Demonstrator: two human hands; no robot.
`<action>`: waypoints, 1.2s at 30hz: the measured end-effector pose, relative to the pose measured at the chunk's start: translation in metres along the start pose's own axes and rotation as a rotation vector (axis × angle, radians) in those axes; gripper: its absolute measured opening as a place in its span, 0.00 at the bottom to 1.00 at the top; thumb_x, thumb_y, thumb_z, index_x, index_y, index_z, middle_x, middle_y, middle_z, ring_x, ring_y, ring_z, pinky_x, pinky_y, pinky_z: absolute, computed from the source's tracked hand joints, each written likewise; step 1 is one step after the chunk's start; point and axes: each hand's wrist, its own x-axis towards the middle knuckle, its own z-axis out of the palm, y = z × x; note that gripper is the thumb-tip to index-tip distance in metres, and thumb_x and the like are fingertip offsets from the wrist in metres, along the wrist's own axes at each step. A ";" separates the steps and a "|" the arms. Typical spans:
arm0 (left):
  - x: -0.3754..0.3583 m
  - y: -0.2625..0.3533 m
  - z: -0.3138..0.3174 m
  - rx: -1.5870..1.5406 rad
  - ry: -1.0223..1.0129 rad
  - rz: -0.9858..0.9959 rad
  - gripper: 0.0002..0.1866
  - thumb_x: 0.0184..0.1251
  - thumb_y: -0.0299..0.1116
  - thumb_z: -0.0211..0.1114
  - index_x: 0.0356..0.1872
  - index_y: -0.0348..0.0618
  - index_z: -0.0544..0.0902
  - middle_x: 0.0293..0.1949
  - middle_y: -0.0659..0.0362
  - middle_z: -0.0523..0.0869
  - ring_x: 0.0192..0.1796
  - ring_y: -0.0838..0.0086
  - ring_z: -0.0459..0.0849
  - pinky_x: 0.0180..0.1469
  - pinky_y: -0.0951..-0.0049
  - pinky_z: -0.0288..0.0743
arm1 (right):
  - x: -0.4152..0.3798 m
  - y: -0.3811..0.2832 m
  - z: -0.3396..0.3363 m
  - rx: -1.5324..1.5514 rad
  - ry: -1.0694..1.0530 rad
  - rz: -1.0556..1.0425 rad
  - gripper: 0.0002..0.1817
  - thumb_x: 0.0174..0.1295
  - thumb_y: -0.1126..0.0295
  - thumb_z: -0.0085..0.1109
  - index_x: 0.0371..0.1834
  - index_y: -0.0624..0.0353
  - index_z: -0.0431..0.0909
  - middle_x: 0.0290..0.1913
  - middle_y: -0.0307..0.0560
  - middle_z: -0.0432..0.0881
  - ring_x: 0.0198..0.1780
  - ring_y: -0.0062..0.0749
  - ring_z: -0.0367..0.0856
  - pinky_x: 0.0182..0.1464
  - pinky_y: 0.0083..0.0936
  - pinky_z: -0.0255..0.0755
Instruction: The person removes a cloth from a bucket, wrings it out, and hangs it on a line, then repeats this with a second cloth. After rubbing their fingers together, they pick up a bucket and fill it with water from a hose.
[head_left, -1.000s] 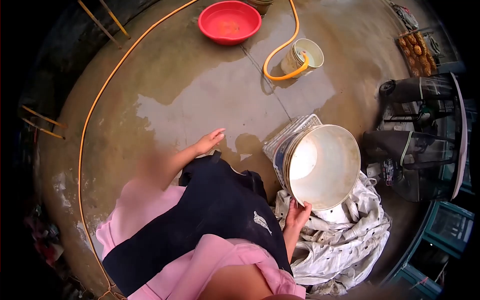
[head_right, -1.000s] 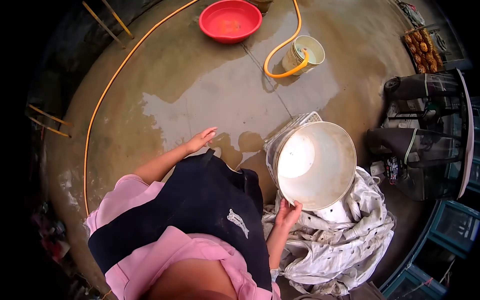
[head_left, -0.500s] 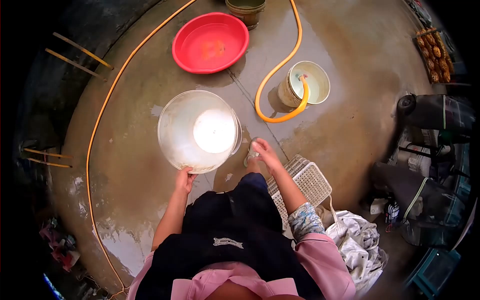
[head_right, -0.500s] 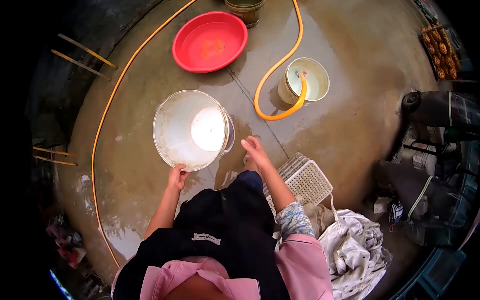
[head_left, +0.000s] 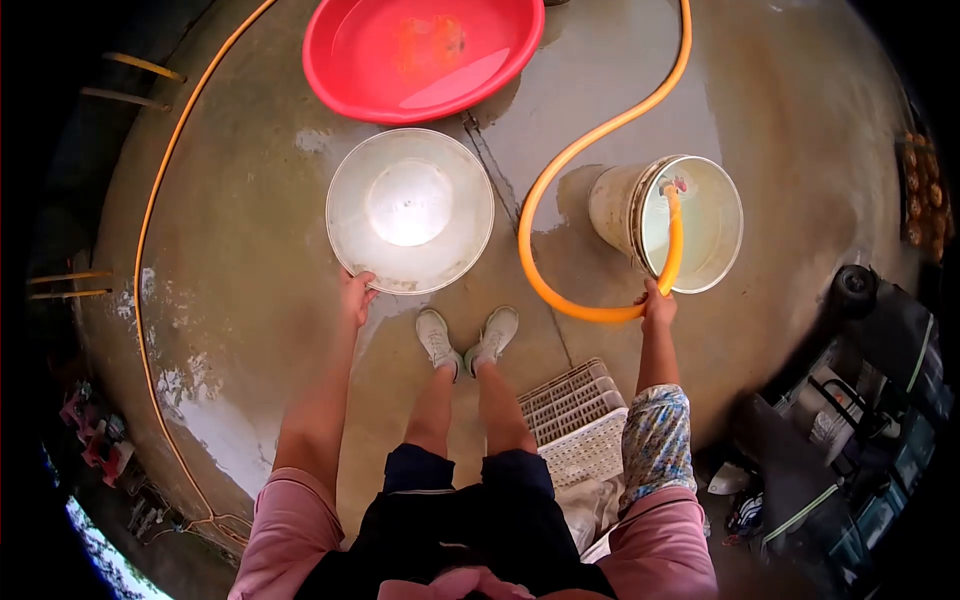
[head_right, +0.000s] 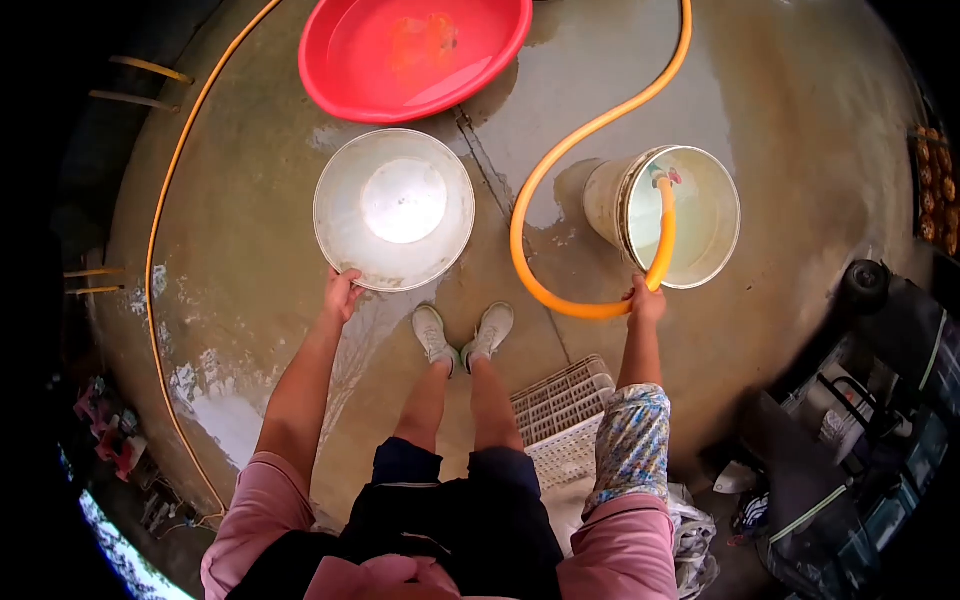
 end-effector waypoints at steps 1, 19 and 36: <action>0.014 -0.002 0.000 0.011 -0.012 0.026 0.29 0.56 0.21 0.57 0.60 0.50 0.62 0.55 0.54 0.74 0.52 0.63 0.78 0.48 0.60 0.78 | -0.014 -0.002 -0.001 0.002 0.025 -0.047 0.13 0.53 0.66 0.65 0.32 0.61 0.72 0.20 0.39 0.72 0.16 0.22 0.70 0.21 0.22 0.68; -0.264 0.047 0.163 -0.255 -0.779 -0.071 0.31 0.71 0.50 0.53 0.67 0.45 0.60 0.64 0.57 0.67 0.63 0.71 0.68 0.64 0.65 0.62 | -0.318 -0.106 -0.055 -0.871 -0.140 -0.633 0.14 0.50 0.64 0.66 0.33 0.59 0.74 0.26 0.54 0.80 0.27 0.50 0.80 0.33 0.36 0.75; -0.198 0.080 0.152 -0.559 -0.310 -0.319 0.15 0.66 0.47 0.61 0.43 0.54 0.67 0.31 0.65 0.71 0.25 0.75 0.73 0.28 0.70 0.73 | -0.330 -0.084 0.014 -1.066 -0.586 -1.001 0.17 0.45 0.65 0.68 0.38 0.56 0.76 0.26 0.48 0.80 0.28 0.44 0.82 0.29 0.36 0.76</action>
